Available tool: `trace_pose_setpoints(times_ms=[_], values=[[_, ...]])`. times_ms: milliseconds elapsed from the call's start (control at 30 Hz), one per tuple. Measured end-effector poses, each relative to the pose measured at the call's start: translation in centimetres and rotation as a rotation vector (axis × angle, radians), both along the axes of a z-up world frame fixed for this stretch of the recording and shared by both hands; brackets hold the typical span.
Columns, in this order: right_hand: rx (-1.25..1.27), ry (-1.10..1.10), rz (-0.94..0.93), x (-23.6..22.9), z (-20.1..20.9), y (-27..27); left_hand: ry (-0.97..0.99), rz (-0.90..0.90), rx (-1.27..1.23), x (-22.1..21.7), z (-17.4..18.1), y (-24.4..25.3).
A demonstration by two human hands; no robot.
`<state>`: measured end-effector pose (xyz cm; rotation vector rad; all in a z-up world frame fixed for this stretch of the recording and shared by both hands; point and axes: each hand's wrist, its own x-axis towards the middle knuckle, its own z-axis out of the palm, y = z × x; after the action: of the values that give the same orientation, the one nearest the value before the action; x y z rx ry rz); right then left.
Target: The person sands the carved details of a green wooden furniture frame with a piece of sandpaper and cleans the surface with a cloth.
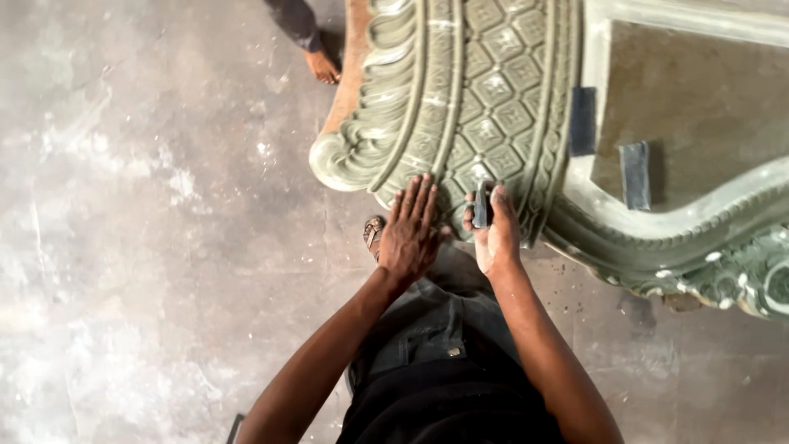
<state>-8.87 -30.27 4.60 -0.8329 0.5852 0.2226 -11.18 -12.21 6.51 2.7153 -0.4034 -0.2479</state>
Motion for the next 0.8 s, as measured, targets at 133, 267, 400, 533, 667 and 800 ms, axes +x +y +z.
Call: trace_pose_setpoints(times_ms=[133,267,400,533,667,800], values=[[-0.101,0.027,0.054,-0.2,0.0,-1.1,0.078,-0.044,0.054,3.0,-0.9,0.1],[-0.184,0.033,0.079,-1.3,0.1,-2.2,-0.091,-0.126,0.158,8.9,-2.3,-0.5],[-0.179,0.018,0.061,-2.6,0.3,-4.8,-0.021,-0.065,0.135,12.9,-2.2,-2.5],[-0.252,0.034,0.120,-2.7,0.6,-8.9,-0.115,0.119,0.222,12.7,-2.3,-6.4],[-0.275,-0.046,0.100,-2.6,0.0,-13.2,-0.128,0.162,0.304,10.0,-2.8,-9.7],[-0.283,-0.102,0.151,-2.4,-0.5,-18.6,-0.101,0.145,0.229,5.0,-3.8,-14.9]])
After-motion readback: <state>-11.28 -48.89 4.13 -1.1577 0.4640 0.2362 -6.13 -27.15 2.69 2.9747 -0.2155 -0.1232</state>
